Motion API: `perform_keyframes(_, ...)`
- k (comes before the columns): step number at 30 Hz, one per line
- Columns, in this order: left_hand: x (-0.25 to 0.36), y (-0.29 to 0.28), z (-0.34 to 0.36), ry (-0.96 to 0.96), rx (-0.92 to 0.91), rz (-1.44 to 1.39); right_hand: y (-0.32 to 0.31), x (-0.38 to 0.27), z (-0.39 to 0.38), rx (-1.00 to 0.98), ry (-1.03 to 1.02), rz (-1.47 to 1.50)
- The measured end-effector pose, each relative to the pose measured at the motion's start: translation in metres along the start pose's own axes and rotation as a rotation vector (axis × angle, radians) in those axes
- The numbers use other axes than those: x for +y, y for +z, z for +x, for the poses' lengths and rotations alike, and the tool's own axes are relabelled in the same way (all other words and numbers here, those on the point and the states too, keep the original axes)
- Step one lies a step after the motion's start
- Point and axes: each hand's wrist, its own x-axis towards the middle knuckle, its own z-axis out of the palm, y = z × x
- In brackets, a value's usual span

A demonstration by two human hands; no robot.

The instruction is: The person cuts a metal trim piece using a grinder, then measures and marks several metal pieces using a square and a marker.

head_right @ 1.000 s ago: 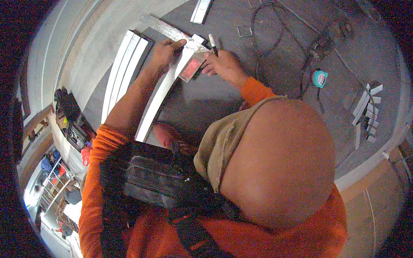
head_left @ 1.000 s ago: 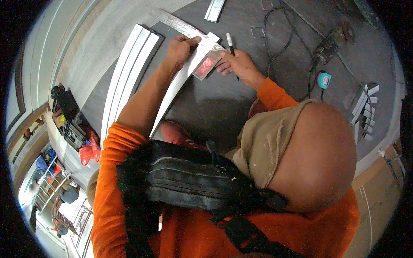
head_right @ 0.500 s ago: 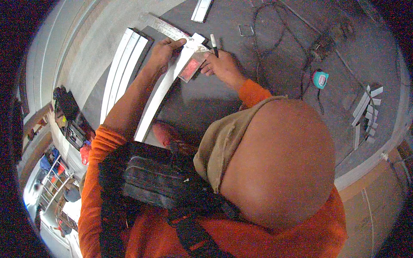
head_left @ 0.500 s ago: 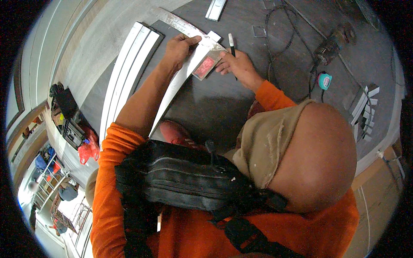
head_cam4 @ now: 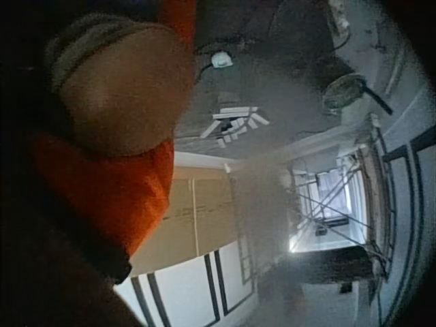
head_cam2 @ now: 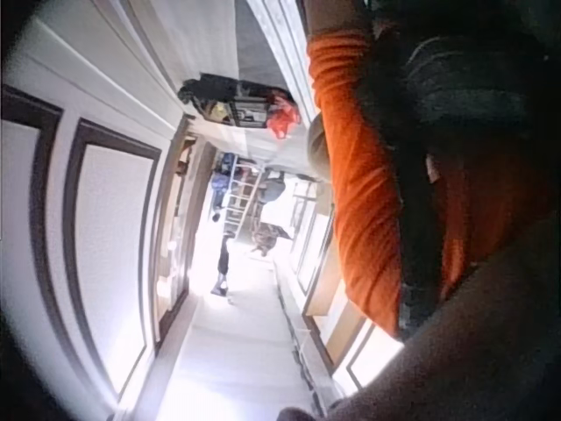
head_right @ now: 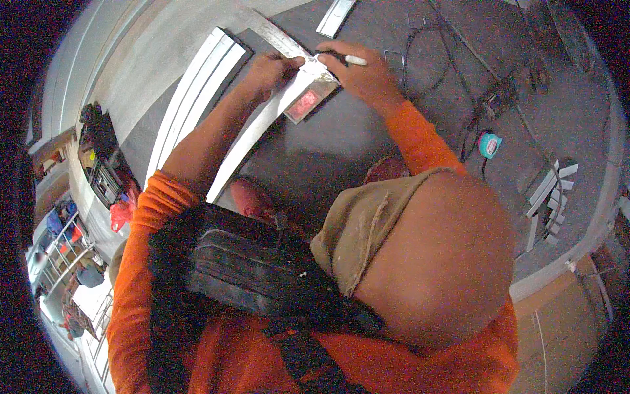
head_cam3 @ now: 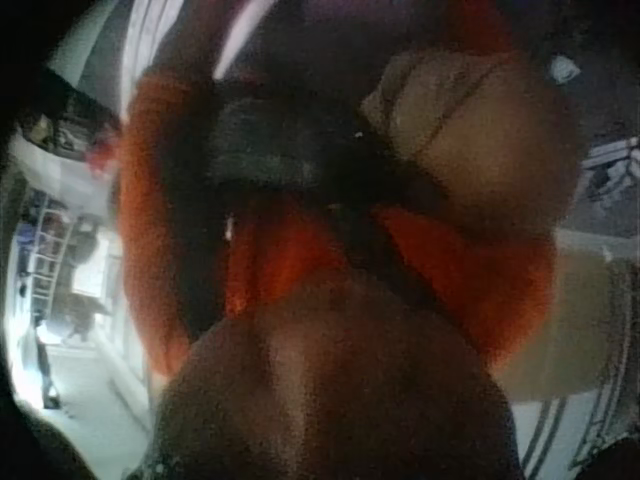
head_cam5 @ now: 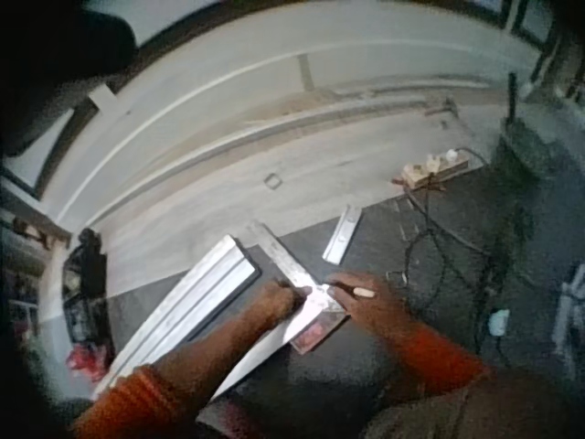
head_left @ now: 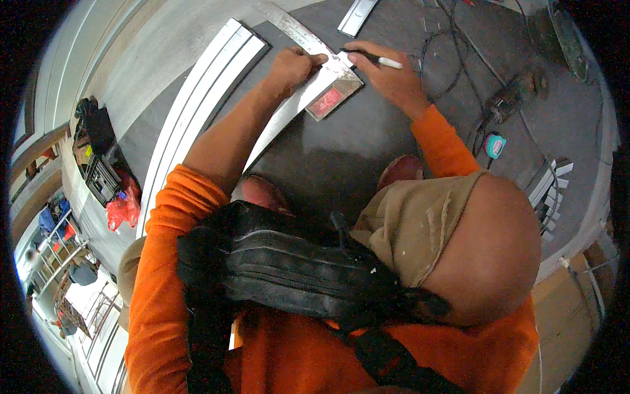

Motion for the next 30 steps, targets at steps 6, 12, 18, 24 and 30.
perform_keyframes(6, 0.016, 0.010, -0.013, 0.021, 0.058, 0.131, 0.002, 0.021, -0.003, -0.029, 0.039, -0.080)
perform_keyframes(12, 0.011, 0.006, -0.008, -0.007, 0.075, 0.113, -0.012, 0.021, -0.023, -0.090, 0.075, -0.170)
perform_keyframes(18, 0.008, 0.004, -0.005, -0.046, 0.047, 0.074, -0.023, 0.026, -0.045, 0.095, 0.141, -0.296)
perform_keyframes(24, 0.015, 0.012, -0.030, 0.007, 0.033, -0.065, 0.016, 0.055, -0.060, -0.084, 0.442, -0.172)
perform_keyframes(30, 0.011, 0.003, -0.034, 0.333, 0.147, 0.537, 0.029, 0.042, -0.078, 0.075, 0.605, 0.354)
